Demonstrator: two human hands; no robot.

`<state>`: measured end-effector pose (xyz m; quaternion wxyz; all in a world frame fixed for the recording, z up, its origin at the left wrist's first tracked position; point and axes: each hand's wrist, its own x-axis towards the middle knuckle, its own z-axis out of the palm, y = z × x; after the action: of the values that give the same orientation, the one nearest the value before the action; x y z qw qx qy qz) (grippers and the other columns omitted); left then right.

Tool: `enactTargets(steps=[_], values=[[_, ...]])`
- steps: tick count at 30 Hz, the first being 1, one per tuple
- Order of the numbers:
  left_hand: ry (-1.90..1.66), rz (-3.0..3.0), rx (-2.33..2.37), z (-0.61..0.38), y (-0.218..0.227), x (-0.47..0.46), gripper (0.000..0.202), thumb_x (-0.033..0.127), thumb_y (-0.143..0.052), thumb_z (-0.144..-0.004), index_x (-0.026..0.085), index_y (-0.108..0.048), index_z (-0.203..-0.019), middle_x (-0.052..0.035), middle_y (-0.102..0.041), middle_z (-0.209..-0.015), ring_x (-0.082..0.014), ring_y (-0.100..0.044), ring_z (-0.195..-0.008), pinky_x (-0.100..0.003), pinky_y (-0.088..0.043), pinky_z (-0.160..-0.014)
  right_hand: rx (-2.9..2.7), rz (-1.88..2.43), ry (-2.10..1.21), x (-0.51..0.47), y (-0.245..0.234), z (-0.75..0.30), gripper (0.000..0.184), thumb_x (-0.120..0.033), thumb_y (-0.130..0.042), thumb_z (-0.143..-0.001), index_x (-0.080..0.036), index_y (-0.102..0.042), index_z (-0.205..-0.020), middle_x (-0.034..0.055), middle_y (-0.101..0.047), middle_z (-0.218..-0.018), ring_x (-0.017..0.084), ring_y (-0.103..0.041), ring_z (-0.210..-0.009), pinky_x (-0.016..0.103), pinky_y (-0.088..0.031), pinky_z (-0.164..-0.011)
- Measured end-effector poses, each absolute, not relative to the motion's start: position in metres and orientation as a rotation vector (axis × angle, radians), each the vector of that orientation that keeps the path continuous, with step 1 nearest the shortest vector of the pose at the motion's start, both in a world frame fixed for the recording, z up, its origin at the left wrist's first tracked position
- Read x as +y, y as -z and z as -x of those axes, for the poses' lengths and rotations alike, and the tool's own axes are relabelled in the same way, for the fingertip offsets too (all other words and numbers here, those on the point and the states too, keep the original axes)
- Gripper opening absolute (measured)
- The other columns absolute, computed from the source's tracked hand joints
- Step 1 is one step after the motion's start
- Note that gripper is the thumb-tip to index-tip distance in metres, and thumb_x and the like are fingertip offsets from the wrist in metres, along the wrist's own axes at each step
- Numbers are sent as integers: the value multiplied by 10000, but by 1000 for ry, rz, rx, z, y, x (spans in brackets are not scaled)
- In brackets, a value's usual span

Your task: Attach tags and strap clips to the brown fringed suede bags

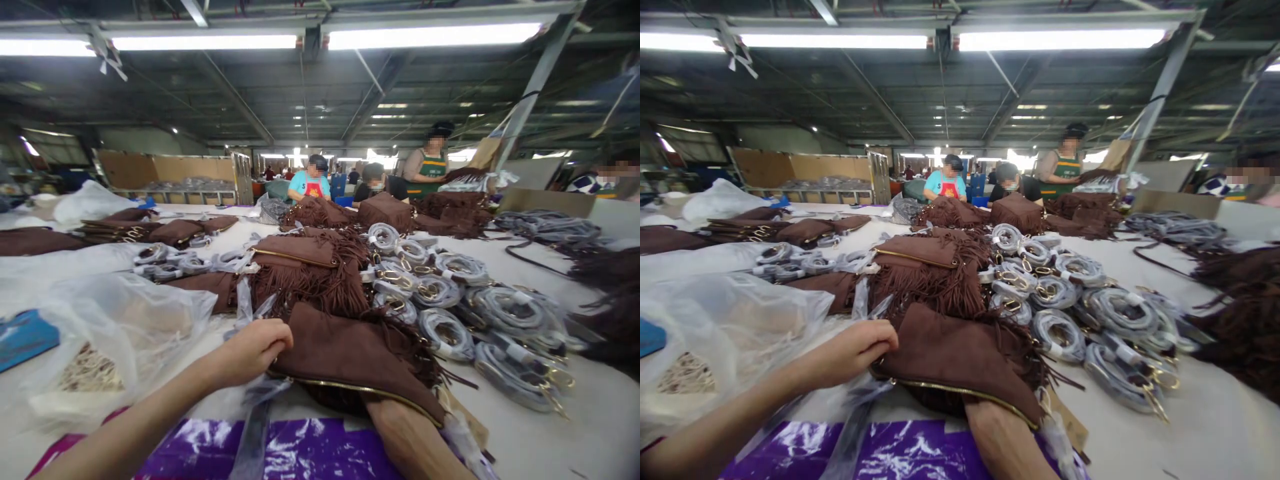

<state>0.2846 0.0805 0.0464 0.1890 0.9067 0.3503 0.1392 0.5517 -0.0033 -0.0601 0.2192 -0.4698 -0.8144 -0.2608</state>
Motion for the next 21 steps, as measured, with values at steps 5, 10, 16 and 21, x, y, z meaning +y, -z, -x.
enactTargets(steps=[5,10,16,21], values=[[-96,-2805,1007,-271,-27,66,332,18,-501,-683,188,-603,-950,-61,-618,-1039,-230,-546,-970,-334,-430,-836,-2329,874,786,-33,36,-518,304,0,-427,-888,-144,-637,-1053,74,-746,-1000,178,-688,-712,238,-540,-584],[-113,-2895,1019,-274,-3,76,199,95,-435,-803,188,-595,-874,-79,-632,-987,-251,-545,-923,-379,-429,-828,-2360,793,676,-15,23,-449,89,-146,-514,-911,-165,-581,-855,15,-666,-817,151,-524,-458,272,-361,-303],[-318,-2641,743,-262,-12,105,225,145,-375,-796,203,-582,-864,-25,-643,-899,-181,-577,-835,-246,-459,-777,-2163,736,910,30,16,-430,140,-138,-410,-949,-162,-543,-914,31,-631,-828,134,-525,-417,251,-423,-326],[-288,-2471,771,-266,-28,111,163,278,-417,-859,200,-554,-817,-13,-631,-838,-173,-574,-798,-224,-463,-735,-2218,544,913,38,11,-432,226,-79,-434,-870,-191,-507,-688,-21,-517,-635,120,-506,-429,224,-394,-344]])
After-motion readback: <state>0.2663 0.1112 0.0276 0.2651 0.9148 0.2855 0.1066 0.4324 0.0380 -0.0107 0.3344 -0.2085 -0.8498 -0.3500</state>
